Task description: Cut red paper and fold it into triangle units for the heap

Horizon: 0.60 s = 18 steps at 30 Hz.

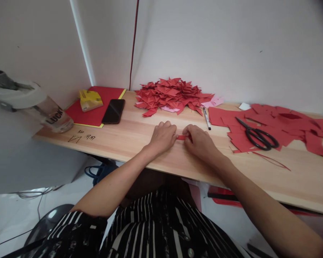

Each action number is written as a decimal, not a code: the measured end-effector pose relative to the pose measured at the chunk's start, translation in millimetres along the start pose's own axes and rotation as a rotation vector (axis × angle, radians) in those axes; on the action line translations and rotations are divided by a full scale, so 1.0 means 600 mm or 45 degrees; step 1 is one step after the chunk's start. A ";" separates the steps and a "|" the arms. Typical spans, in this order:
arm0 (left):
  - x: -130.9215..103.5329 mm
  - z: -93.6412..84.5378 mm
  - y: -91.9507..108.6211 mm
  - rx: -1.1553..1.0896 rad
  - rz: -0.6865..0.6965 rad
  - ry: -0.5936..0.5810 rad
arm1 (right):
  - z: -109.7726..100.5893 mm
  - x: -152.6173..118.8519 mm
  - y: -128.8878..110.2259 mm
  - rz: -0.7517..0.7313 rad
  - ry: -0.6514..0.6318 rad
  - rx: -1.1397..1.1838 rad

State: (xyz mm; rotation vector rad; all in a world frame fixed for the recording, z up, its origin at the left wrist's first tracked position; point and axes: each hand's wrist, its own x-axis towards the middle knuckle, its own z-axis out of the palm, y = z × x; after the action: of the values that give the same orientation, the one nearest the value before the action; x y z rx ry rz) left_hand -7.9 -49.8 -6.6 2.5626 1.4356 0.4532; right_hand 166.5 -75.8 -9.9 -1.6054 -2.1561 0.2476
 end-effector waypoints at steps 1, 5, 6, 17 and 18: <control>-0.001 0.001 -0.001 -0.010 0.000 0.017 | -0.001 0.000 0.003 -0.002 -0.006 0.039; -0.006 0.003 -0.005 -0.143 -0.014 0.117 | -0.011 -0.003 0.014 -0.029 -0.027 0.284; -0.007 0.003 -0.006 -0.192 -0.011 0.139 | -0.014 -0.003 0.016 -0.050 -0.017 0.313; -0.006 -0.011 -0.004 -0.680 -0.087 0.241 | -0.034 -0.005 0.004 0.056 -0.007 0.418; -0.006 -0.011 -0.005 -0.734 -0.093 0.238 | -0.036 -0.005 0.002 0.066 -0.026 0.434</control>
State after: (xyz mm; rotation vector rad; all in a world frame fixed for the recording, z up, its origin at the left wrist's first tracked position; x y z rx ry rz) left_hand -14.3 -51.2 -1.8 2.0427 1.2151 0.9555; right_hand 178.1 -80.9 8.0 -1.4667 -1.9595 0.6145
